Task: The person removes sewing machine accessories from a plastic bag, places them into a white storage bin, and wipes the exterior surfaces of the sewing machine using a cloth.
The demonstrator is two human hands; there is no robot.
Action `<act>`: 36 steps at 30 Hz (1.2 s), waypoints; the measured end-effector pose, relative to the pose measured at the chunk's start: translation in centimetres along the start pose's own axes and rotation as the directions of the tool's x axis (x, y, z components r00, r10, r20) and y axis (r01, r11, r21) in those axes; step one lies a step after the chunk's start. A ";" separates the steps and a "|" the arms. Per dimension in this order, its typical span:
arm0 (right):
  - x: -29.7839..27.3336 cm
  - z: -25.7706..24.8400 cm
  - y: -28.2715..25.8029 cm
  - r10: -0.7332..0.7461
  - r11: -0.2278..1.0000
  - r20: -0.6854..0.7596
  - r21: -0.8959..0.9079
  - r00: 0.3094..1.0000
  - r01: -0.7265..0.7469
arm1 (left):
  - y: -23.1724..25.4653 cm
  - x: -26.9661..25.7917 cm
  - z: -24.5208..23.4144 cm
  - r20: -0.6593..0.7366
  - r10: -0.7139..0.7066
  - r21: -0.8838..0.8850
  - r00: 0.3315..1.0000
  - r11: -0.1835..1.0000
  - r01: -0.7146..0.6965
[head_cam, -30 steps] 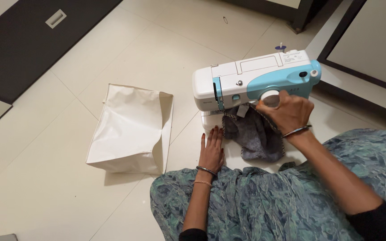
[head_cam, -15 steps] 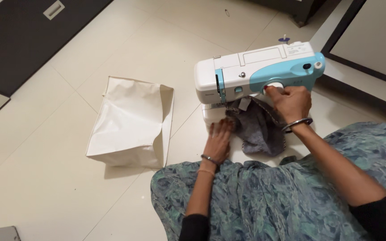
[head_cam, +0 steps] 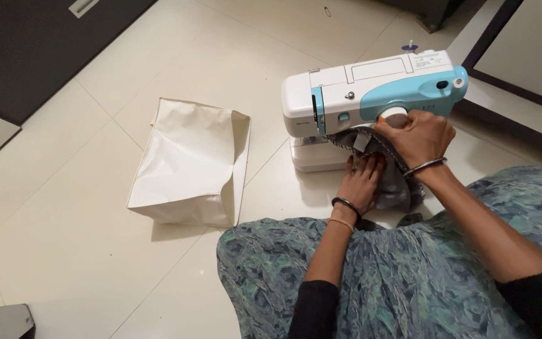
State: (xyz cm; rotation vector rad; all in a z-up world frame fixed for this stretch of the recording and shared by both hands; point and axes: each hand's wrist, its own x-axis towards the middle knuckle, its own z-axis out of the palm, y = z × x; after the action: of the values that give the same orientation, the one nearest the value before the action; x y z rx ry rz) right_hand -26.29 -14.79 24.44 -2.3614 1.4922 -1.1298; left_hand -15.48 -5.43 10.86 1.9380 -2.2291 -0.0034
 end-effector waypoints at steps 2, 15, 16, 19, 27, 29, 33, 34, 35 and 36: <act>0.5 -0.3 -0.1 -0.139 0.974 -0.017 -0.184 0.990 0.134 | 0.2 0.3 0.0 -0.019 0.008 0.044 1.000 0.999 -0.007; 0.7 0.0 0.5 0.113 0.993 0.085 0.021 0.990 -0.115 | 1.0 0.2 -0.1 -0.169 0.007 0.114 0.986 0.993 0.013; 0.7 0.3 0.5 0.144 0.988 0.092 0.049 0.985 -0.149 | 1.0 0.1 -0.2 -0.149 0.004 0.113 0.989 0.993 0.013; 0.8 0.9 0.5 0.329 0.919 0.175 0.167 0.928 -0.357 | 1.0 0.3 -0.9 -0.071 -0.007 0.089 0.997 0.996 0.013; 0.8 -0.7 -0.6 0.056 0.998 0.052 -0.041 0.997 -0.054 | 0.6 0.1 -0.5 -0.117 0.014 0.101 0.993 0.995 -0.002; 0.9 -0.9 -1.0 -0.051 0.970 0.038 -0.238 0.998 0.058 | 0.6 0.0 -0.5 -0.058 0.006 0.082 0.998 0.997 -0.002; 1.1 -1.0 -0.9 -0.060 0.967 0.072 -0.242 0.996 0.076 | 0.5 0.0 -0.4 -0.065 0.003 0.049 0.998 0.999 0.000; 1.3 -1.0 -0.7 -0.002 0.985 0.087 -0.171 0.996 0.017 | 0.5 0.1 -0.2 -0.091 0.007 0.075 0.996 0.997 -0.001; 1.4 -1.0 -0.6 0.055 0.994 0.106 -0.099 0.993 -0.045 | 0.4 0.1 -0.2 -0.116 0.013 0.102 0.993 0.995 -0.001; 1.4 -0.9 -0.5 0.078 0.995 0.102 -0.064 0.992 -0.071 | 0.4 0.0 -0.2 -0.141 0.018 0.129 0.990 0.992 0.000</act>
State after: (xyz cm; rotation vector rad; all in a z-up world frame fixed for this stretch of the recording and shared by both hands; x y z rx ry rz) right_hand -26.23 -15.45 26.05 -2.3418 1.5847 -0.9421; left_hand -15.83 -5.38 11.13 1.9248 -2.1939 0.2775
